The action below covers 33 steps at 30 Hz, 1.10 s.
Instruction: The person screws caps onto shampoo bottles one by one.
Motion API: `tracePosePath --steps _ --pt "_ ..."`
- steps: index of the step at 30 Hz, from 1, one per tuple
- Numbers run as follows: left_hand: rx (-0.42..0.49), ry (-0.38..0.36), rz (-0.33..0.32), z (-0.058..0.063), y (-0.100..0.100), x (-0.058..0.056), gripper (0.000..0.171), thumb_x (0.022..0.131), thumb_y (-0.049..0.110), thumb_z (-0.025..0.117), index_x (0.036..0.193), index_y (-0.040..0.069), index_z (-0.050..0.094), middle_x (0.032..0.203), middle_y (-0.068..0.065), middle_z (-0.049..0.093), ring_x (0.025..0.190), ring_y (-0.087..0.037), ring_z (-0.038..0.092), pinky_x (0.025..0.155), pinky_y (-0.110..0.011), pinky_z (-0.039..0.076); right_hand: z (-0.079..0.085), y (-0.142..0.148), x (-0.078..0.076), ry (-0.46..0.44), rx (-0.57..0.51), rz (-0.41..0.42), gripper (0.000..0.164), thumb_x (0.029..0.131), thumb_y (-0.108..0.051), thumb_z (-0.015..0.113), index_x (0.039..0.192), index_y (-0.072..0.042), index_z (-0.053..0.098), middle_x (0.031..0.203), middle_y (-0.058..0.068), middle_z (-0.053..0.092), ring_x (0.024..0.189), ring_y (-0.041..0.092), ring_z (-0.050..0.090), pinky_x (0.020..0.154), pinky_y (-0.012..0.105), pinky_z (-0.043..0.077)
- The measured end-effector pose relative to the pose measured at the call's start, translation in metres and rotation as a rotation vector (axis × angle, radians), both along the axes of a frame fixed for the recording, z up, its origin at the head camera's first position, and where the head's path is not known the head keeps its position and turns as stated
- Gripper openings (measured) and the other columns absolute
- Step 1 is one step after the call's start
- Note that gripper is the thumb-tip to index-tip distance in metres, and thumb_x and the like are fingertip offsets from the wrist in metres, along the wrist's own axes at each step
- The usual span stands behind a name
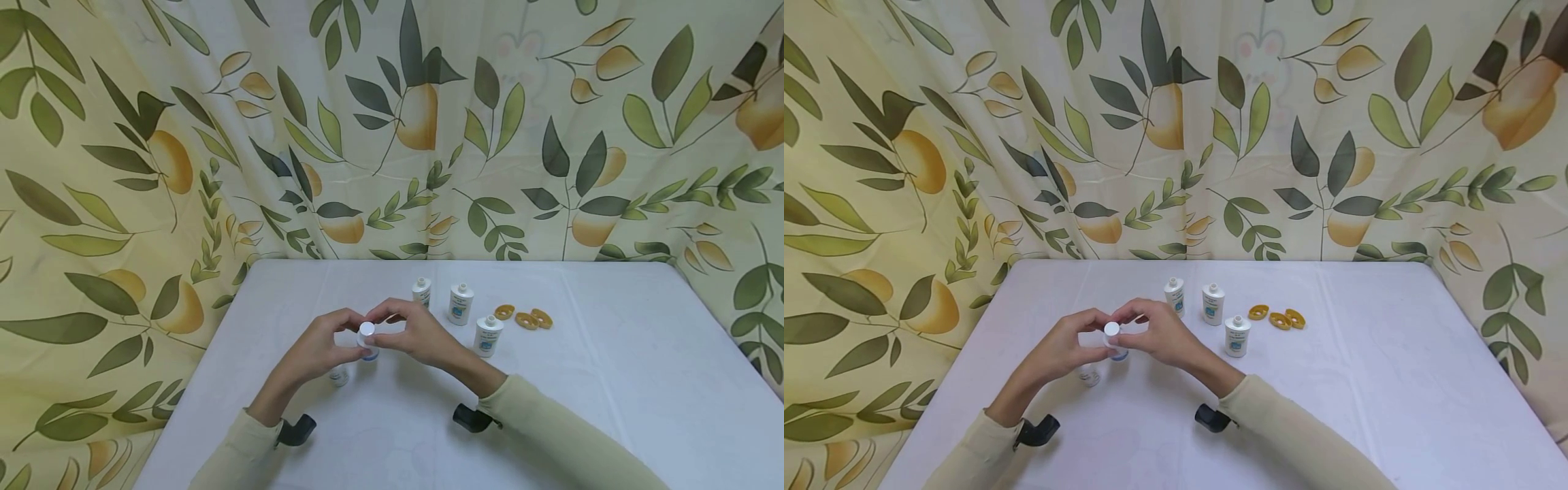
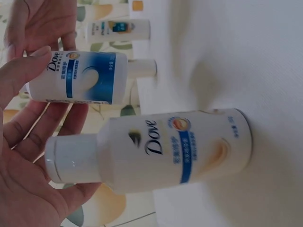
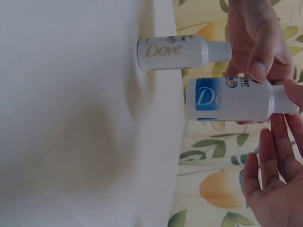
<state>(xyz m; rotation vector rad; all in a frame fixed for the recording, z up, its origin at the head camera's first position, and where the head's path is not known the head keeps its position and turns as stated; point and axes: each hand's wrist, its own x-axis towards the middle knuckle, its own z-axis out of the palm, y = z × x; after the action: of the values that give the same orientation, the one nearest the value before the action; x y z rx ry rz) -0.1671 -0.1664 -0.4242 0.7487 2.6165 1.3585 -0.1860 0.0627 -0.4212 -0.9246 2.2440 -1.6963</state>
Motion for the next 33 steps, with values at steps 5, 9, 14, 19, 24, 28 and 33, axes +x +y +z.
tracePosePath --steps 5,9,14,19,24,28,33 --pt "-0.006 0.0 0.006 -0.006 -0.004 0.001 0.035 0.082 0.024 0.087 0.112 0.023 0.07 0.11 0.011 0.069 0.11 -0.016 0.062 0.104 -0.058 0.047 -0.003 -0.004 0.001 0.013 0.025 -0.001 0.024 0.087 -0.021 0.082 0.11 -0.021 0.074 0.109 -0.007 0.071 0.111 0.023 0.061 0.104 0.054 0.046" --pt "-0.017 -0.006 0.021 -0.01 -0.006 0.003 0.035 0.081 0.024 0.087 0.112 0.021 0.07 0.109 0.011 0.069 0.11 -0.017 0.062 0.103 -0.058 0.048 -0.006 -0.007 0.002 0.019 0.035 0.003 0.024 0.087 -0.023 0.082 0.11 -0.021 0.074 0.109 -0.009 0.071 0.11 0.024 0.062 0.103 0.054 0.047" --pt "-0.042 -0.013 0.042 -0.014 -0.009 0.005 0.037 0.081 0.023 0.088 0.113 0.019 0.07 0.109 0.009 0.069 0.111 -0.019 0.061 0.102 -0.058 0.05 -0.011 -0.01 0.002 0.013 0.037 0.011 0.023 0.087 -0.023 0.082 0.109 -0.021 0.074 0.108 -0.009 0.071 0.111 0.034 0.062 0.102 0.059 0.047" --pt "-0.057 -0.021 0.055 -0.018 -0.011 0.007 0.038 0.081 0.023 0.088 0.114 0.018 0.069 0.111 0.008 0.07 0.114 -0.02 0.061 0.103 -0.058 0.049 -0.014 -0.014 0.003 0.009 0.04 0.015 0.023 0.087 -0.024 0.082 0.108 -0.023 0.074 0.107 -0.011 0.071 0.109 0.029 0.064 0.102 0.057 0.047" --pt "-0.066 -0.017 0.058 -0.02 -0.012 0.009 0.039 0.081 0.023 0.088 0.115 0.018 0.069 0.113 0.008 0.07 0.115 -0.019 0.062 0.105 -0.056 0.048 -0.017 -0.016 0.004 0.012 0.043 0.013 0.022 0.087 -0.024 0.082 0.108 -0.022 0.074 0.107 -0.009 0.072 0.107 0.024 0.064 0.1 0.053 0.048" --pt "-0.083 -0.002 0.048 -0.023 -0.014 0.009 0.04 0.081 0.021 0.087 0.115 0.013 0.069 0.114 0.002 0.071 0.113 -0.021 0.062 0.101 -0.052 0.05 -0.02 -0.018 0.005 0.002 0.044 0.016 0.022 0.087 -0.022 0.082 0.108 -0.019 0.075 0.109 -0.001 0.073 0.108 0.029 0.064 0.101 0.054 0.047" --pt "-0.084 -0.022 0.055 -0.025 -0.014 0.01 0.037 0.08 0.019 0.088 0.113 0.014 0.07 0.112 0.003 0.07 0.106 -0.019 0.061 0.094 -0.044 0.052 -0.022 -0.02 0.006 -0.012 0.074 0.01 0.024 0.086 -0.02 0.082 0.108 -0.017 0.074 0.109 -0.003 0.073 0.11 0.03 0.064 0.102 0.054 0.047"
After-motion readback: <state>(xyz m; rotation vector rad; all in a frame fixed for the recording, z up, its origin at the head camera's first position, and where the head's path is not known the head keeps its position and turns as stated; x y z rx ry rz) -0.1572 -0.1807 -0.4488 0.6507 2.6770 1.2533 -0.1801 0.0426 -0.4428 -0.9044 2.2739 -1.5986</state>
